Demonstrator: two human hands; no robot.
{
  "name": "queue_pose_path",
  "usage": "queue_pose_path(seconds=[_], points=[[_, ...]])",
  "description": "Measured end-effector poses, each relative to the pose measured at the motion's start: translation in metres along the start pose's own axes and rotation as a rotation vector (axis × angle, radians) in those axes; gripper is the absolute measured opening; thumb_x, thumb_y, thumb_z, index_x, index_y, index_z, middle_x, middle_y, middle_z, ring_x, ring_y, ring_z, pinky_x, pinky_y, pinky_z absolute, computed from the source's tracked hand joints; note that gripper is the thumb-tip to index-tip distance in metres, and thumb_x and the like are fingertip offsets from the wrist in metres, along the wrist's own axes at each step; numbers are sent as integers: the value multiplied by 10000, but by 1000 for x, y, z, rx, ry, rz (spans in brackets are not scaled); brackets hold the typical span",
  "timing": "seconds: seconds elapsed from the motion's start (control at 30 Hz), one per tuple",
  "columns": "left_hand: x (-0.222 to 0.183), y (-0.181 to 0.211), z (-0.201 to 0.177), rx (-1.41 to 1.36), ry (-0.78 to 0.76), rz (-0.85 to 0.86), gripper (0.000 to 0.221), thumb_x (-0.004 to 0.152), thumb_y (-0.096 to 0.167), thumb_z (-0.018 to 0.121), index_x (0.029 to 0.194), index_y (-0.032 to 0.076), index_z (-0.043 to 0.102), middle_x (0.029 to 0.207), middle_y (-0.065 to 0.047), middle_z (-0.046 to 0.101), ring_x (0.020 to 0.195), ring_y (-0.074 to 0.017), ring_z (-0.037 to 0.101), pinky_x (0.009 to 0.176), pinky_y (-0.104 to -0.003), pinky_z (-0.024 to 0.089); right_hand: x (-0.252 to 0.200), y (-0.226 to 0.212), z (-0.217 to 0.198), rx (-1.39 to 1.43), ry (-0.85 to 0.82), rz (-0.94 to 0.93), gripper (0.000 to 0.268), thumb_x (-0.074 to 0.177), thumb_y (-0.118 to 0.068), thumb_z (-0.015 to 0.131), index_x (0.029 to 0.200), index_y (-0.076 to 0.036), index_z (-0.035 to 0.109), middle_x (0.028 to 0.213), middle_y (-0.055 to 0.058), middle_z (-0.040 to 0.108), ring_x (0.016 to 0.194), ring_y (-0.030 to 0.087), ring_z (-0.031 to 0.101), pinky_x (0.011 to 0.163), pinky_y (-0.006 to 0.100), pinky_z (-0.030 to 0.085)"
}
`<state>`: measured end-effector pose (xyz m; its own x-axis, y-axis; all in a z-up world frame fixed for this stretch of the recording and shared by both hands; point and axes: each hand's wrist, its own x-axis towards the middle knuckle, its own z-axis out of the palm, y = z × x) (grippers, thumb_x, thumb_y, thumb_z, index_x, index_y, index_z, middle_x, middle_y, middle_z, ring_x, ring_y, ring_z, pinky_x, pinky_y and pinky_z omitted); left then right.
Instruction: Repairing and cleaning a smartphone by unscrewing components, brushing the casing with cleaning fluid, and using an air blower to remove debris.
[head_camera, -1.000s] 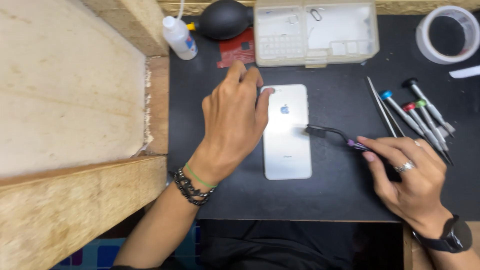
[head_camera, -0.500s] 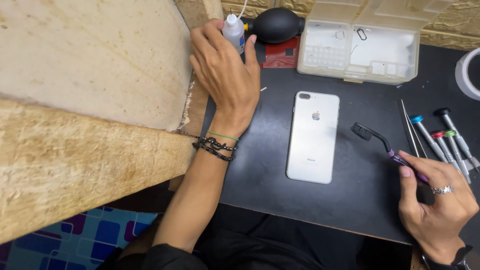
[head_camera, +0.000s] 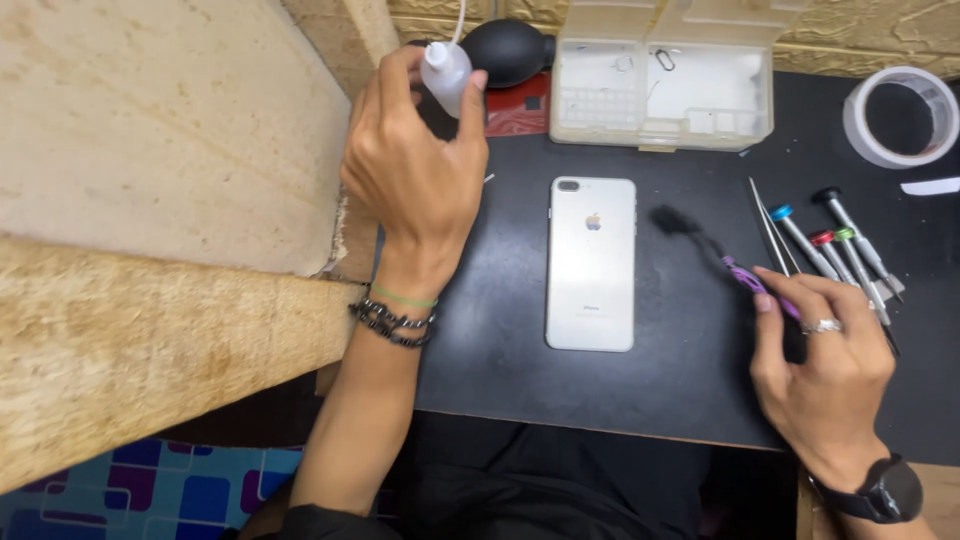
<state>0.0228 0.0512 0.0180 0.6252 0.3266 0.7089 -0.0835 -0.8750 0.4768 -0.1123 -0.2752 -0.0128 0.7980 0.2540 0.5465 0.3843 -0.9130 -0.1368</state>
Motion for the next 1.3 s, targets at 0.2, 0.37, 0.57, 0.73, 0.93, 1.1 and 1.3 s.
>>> queue_pose_path(seconds=[0.2,0.37,0.57,0.73,0.93,1.1,1.3], points=[[-1,20,-17,-342,-61,177,300,908,238,825,1054,64,629,903,-47,693,739,-182,667,613,-345,486,2,3,5,-200,-23,-73,104,1096,-43,784,1194,-39,819,1092,84,747,936,279,657,870,390,471],[-5,28,-18,-467,-152,257,298,898,218,841,1018,44,631,883,-78,681,763,-204,664,671,-336,530,10,3,4,-260,-19,-84,184,1071,-126,845,1225,-27,832,1173,126,750,1026,295,690,937,405,510],[-19,46,-22,-569,-245,230,353,848,295,890,971,102,620,863,-5,689,730,-137,653,534,-285,461,49,-26,1,111,23,-94,215,1022,1,833,1172,127,746,1126,246,714,998,367,663,939,444,507],[-33,60,-23,-850,-336,72,406,809,317,880,1047,85,646,972,-20,728,769,-134,718,672,-237,637,95,-57,10,1022,-317,579,472,975,-106,593,1421,30,524,1264,178,676,1099,210,673,919,286,567],[-38,66,-21,-834,-303,62,409,788,289,922,1021,107,639,993,20,709,888,-163,680,703,-304,575,106,-53,31,1829,-366,853,414,1008,-205,649,1335,37,572,912,66,666,805,158,610,777,275,534],[-36,52,-13,-818,-414,153,451,790,390,895,1067,129,654,1043,41,714,944,-188,612,806,-320,555,104,-45,42,1873,-243,1085,415,1000,-236,657,1324,22,626,1144,121,709,988,175,684,775,228,551],[-13,32,-15,-803,-653,259,437,819,60,682,1252,84,627,1164,-40,694,1095,-249,592,989,-375,512,107,-34,39,1678,-147,1083,319,1010,-220,623,1274,-41,641,1258,122,720,1157,255,715,829,244,585]])
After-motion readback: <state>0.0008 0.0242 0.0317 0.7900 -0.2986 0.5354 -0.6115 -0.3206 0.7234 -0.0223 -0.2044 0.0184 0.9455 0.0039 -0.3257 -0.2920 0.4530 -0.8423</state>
